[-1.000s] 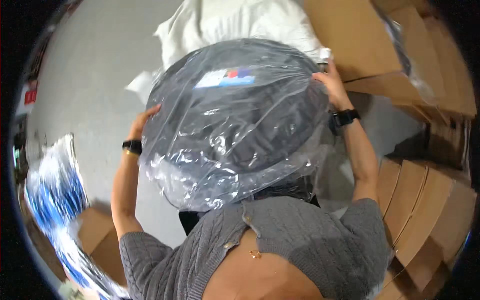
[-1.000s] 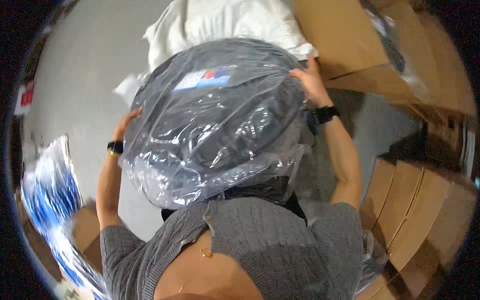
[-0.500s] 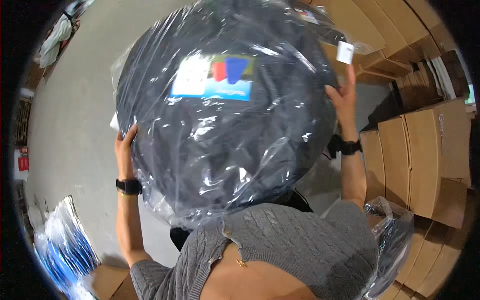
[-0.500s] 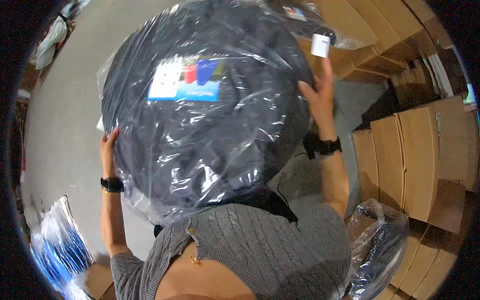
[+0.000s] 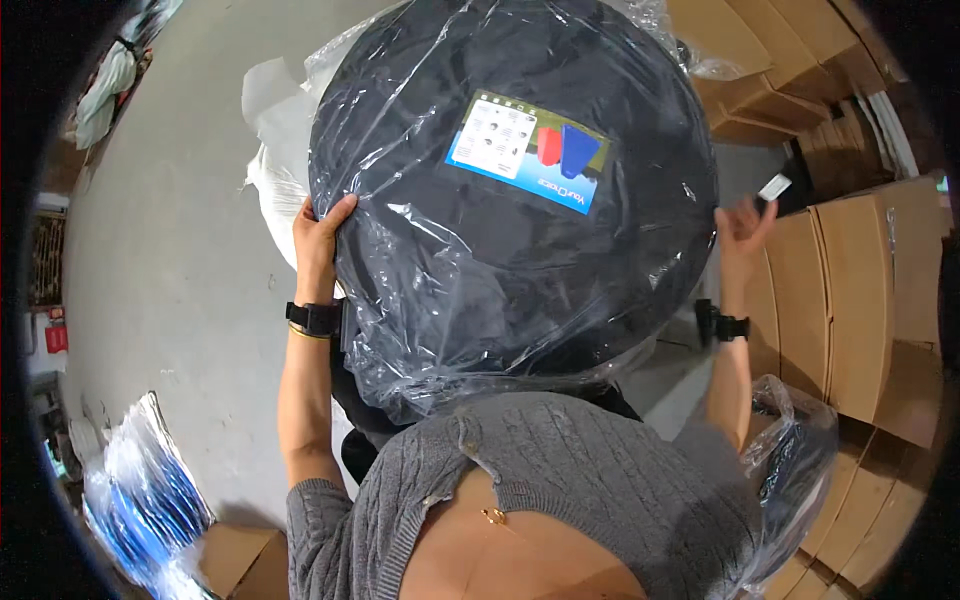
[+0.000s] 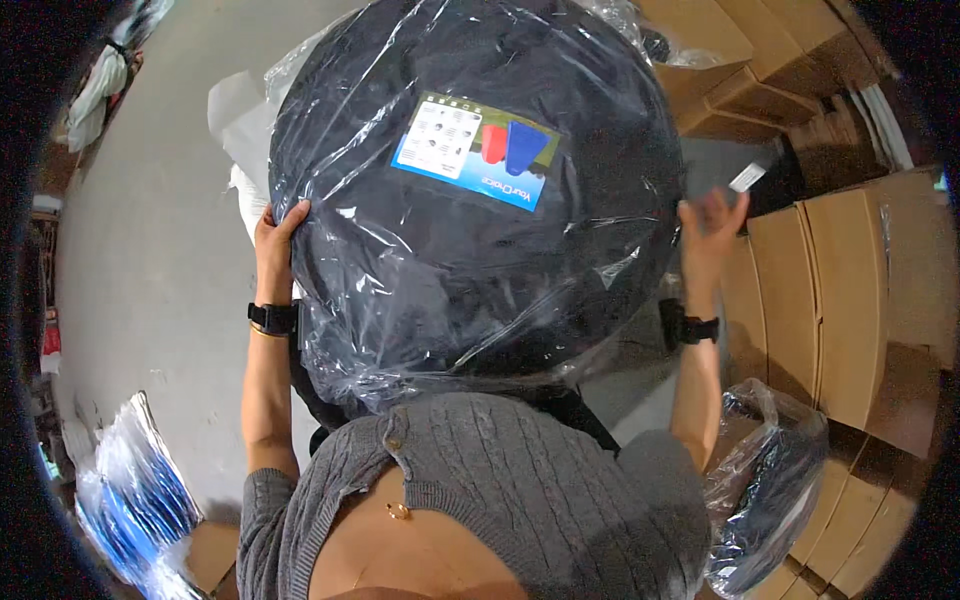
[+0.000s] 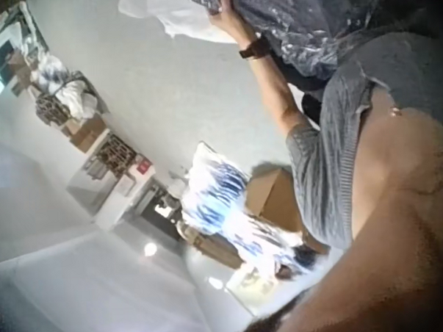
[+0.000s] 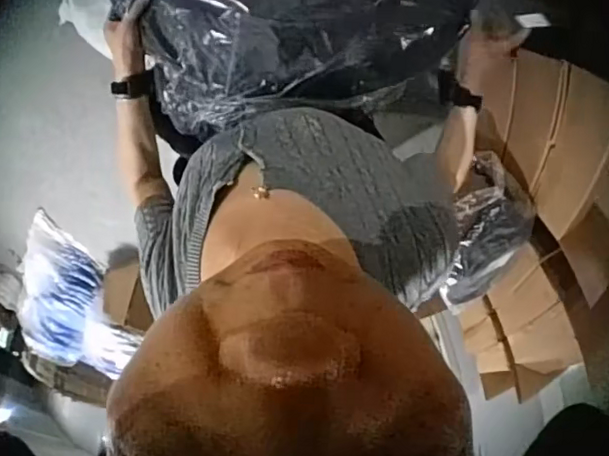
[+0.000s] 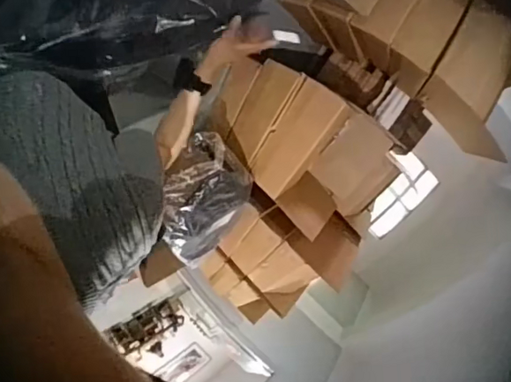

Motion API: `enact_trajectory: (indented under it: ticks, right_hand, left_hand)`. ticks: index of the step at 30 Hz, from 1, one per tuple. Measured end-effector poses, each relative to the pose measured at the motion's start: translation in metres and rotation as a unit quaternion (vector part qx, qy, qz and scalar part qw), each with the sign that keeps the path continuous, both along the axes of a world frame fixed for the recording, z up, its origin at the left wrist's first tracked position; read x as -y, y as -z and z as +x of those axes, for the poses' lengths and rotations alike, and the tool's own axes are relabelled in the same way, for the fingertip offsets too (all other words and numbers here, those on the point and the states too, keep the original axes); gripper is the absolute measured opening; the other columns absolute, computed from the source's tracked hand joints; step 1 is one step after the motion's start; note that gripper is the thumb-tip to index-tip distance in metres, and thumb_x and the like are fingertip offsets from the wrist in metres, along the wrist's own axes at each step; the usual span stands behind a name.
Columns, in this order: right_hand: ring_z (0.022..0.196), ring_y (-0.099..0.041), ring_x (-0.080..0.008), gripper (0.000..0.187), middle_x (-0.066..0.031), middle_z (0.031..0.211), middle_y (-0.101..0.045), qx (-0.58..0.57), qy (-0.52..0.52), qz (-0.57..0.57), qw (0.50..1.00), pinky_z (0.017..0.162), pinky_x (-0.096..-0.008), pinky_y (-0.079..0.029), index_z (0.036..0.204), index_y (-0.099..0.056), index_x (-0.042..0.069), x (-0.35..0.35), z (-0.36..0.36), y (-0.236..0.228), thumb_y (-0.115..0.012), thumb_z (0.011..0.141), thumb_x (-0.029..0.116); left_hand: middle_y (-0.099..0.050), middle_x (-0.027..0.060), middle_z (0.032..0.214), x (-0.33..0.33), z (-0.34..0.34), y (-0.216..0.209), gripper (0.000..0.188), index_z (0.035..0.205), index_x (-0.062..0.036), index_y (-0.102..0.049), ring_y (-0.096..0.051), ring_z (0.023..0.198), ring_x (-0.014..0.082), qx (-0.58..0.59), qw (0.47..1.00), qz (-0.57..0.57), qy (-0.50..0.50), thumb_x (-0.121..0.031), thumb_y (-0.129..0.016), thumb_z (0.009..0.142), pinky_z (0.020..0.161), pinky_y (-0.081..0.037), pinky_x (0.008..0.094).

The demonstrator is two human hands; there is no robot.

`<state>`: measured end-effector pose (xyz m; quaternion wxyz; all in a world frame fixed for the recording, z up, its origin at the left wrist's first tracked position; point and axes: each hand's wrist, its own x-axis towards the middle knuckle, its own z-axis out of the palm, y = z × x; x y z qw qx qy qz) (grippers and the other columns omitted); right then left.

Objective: Unpack round items from a large white sack and inspect their labels.

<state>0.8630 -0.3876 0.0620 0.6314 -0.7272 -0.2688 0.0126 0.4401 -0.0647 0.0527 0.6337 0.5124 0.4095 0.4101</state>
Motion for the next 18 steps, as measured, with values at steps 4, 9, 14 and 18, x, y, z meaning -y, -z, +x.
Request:
enact_trajectory:
  ticks: [4,9,14,18]
  right_hand:
    - [0.106,-0.053,-0.0216,0.066,-0.0186,0.116,-0.054,0.224,-0.044,-0.012,0.974,0.091,-0.0325,-0.042,0.134,-0.027,0.0,-0.037,-0.013,-0.058,-0.066,0.08,0.004]
    - [0.11,-0.052,-0.0214,0.063,-0.0182,0.117,-0.053,0.081,-0.269,0.05,0.958,0.093,-0.0308,-0.04,0.131,-0.03,-0.003,-0.113,-0.031,-0.074,-0.066,0.081,0.007]
    - [0.115,-0.046,-0.0274,0.081,-0.0235,0.125,-0.045,0.146,-0.019,-0.126,0.981,0.095,-0.0349,-0.039,0.138,-0.017,-0.003,-0.127,0.029,-0.079,-0.07,0.079,0.017]
    - [0.115,-0.047,-0.028,0.086,-0.0251,0.124,-0.046,0.07,-0.123,-0.06,0.988,0.095,-0.0367,-0.038,0.139,-0.016,-0.001,-0.111,0.06,-0.057,-0.07,0.078,0.026]
  left_hand:
    - [-0.065,0.0075,0.09,0.006,-0.009,-0.001,0.032,0.102,0.0036,-0.057,-0.061,0.074,0.0116,-0.002,1.0,-0.025,0.003,-0.004,-0.07,0.073,0.068,-0.049,0.0224]
    - [-0.063,0.01,0.095,0.008,-0.012,-0.006,0.04,0.108,0.004,-0.054,-0.061,0.078,0.0134,-0.019,0.999,-0.03,0.019,-0.001,-0.07,0.072,0.072,-0.049,0.0247]
    - [-0.063,0.0068,0.095,0.002,-0.019,-0.011,0.028,0.11,0.0017,-0.054,-0.061,0.078,0.011,0.038,0.997,-0.068,0.029,-0.008,-0.06,0.084,0.068,-0.049,0.0235]
    - [-0.063,0.0048,0.092,-0.003,-0.024,-0.005,0.025,0.107,-0.0001,-0.056,-0.06,0.074,0.0093,0.055,0.994,-0.079,0.047,-0.012,-0.06,0.086,0.067,-0.048,0.0223]
